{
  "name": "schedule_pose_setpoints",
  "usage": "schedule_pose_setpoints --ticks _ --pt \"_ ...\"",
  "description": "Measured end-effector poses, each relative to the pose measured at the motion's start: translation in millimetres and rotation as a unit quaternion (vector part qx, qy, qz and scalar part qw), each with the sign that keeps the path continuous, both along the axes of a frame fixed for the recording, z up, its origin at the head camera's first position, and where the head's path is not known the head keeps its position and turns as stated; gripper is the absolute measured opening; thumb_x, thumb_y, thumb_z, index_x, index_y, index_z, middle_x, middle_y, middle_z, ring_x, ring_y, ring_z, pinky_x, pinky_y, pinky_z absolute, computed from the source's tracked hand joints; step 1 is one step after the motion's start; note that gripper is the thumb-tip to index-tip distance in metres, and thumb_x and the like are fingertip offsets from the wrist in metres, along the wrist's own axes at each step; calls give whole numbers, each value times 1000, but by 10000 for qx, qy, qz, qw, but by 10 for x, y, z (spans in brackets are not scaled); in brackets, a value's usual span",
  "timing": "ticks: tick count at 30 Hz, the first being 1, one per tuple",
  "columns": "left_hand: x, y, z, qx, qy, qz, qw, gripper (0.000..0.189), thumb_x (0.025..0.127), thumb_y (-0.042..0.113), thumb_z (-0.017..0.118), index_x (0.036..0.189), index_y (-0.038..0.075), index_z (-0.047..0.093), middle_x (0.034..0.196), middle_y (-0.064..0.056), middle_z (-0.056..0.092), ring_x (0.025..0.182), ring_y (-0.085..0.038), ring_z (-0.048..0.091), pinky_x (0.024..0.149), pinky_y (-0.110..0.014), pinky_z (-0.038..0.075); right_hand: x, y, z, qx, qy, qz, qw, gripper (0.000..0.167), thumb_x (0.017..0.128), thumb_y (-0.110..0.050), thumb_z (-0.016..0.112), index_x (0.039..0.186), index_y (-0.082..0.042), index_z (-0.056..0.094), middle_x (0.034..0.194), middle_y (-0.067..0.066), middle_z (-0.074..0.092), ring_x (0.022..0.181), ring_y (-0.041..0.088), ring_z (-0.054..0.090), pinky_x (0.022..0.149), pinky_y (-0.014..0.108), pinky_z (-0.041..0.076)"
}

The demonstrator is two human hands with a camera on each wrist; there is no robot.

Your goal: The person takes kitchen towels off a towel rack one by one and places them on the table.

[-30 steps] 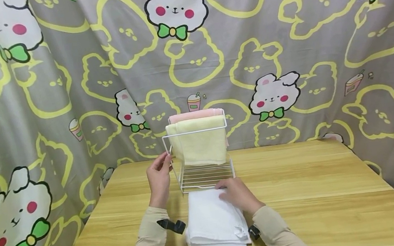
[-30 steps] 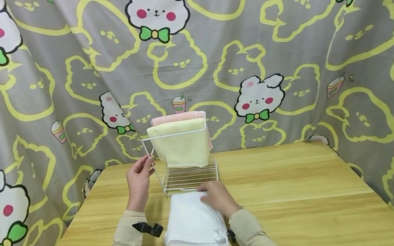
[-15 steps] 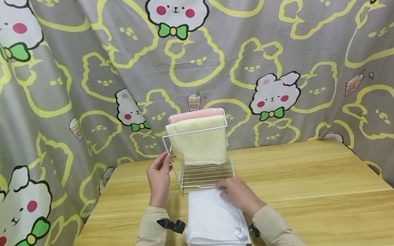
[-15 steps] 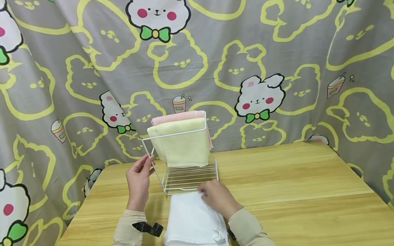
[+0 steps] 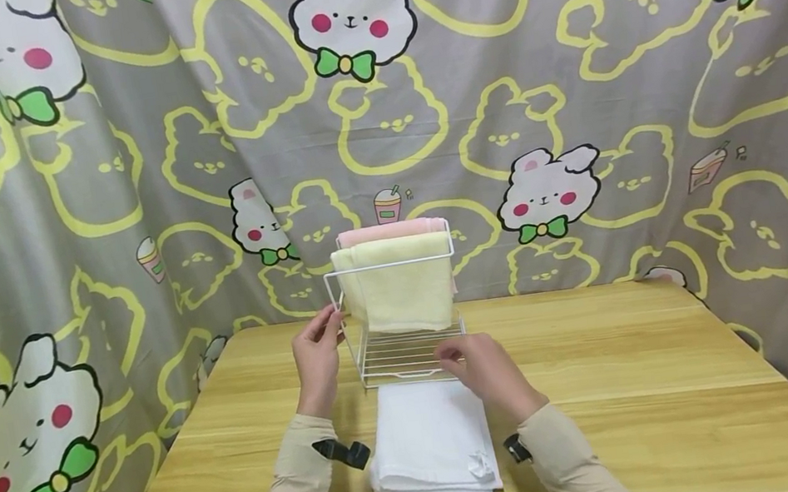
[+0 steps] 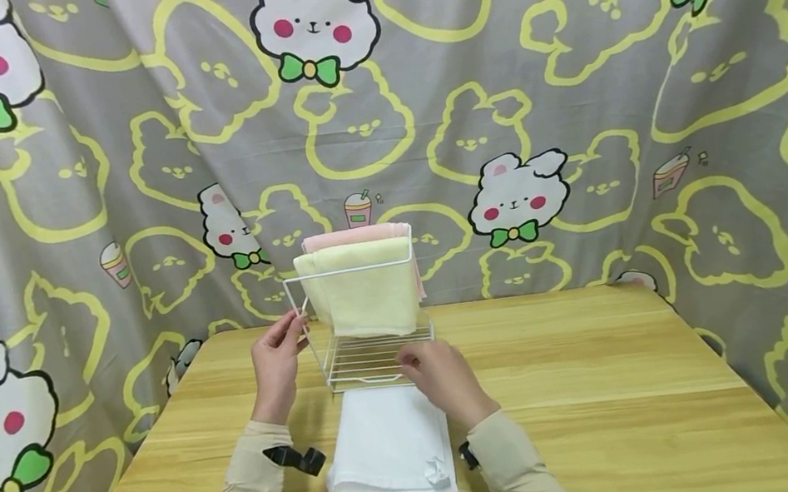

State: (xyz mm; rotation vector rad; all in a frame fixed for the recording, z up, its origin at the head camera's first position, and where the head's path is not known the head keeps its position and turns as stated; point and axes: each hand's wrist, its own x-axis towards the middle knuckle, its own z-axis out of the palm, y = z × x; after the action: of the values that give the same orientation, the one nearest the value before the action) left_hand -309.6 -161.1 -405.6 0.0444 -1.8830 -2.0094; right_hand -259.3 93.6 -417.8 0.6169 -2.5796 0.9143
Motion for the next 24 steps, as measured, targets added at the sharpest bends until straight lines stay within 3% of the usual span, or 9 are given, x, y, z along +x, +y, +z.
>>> schedule_pose_setpoints --ticks 3,7,13,17,24 --pt "-7 -8 -10 -9 -12 11 10000 31 101 17 67 129 3 69 129 -18 66 107 -27 66 95 -33 59 26 27 126 -305 211 -58 9993 6 90 -8 78 96 -11 78 90 0 77 84 15 71 79 38 61" --pt "-7 -12 -13 -18 -27 18 10000 30 101 18 67 128 5 70 127 -16 67 107 -26 65 93 -30 60 51 66 277 -608 420 -62 9972 9 91 -11 79 99 -11 78 91 -1 77 84 14 71 81 41 61" --pt "-7 -20 -8 -11 12 45 10000 31 101 18 67 128 4 70 128 -21 66 102 -21 66 88 -25 60 28 109 462 -631 655 -26 9958 15 94 -17 77 106 -8 77 96 2 78 89 17 73 84 44 61" --pt "-23 -21 -16 -19 27 22 10000 31 100 18 68 127 3 70 121 -15 69 96 -13 65 88 -24 60 -25 160 588 -659 940 -8 9934 20 94 -18 76 110 -5 77 98 5 78 91 20 74 84 44 62" --pt "-26 -19 -16 49 28 32 10000 29 100 16 69 126 3 71 115 -8 71 101 -22 66 85 -22 60 -120 187 845 -692 1373 168 9880 21 95 -20 76 109 -5 77 98 7 78 88 20 74 83 42 63"
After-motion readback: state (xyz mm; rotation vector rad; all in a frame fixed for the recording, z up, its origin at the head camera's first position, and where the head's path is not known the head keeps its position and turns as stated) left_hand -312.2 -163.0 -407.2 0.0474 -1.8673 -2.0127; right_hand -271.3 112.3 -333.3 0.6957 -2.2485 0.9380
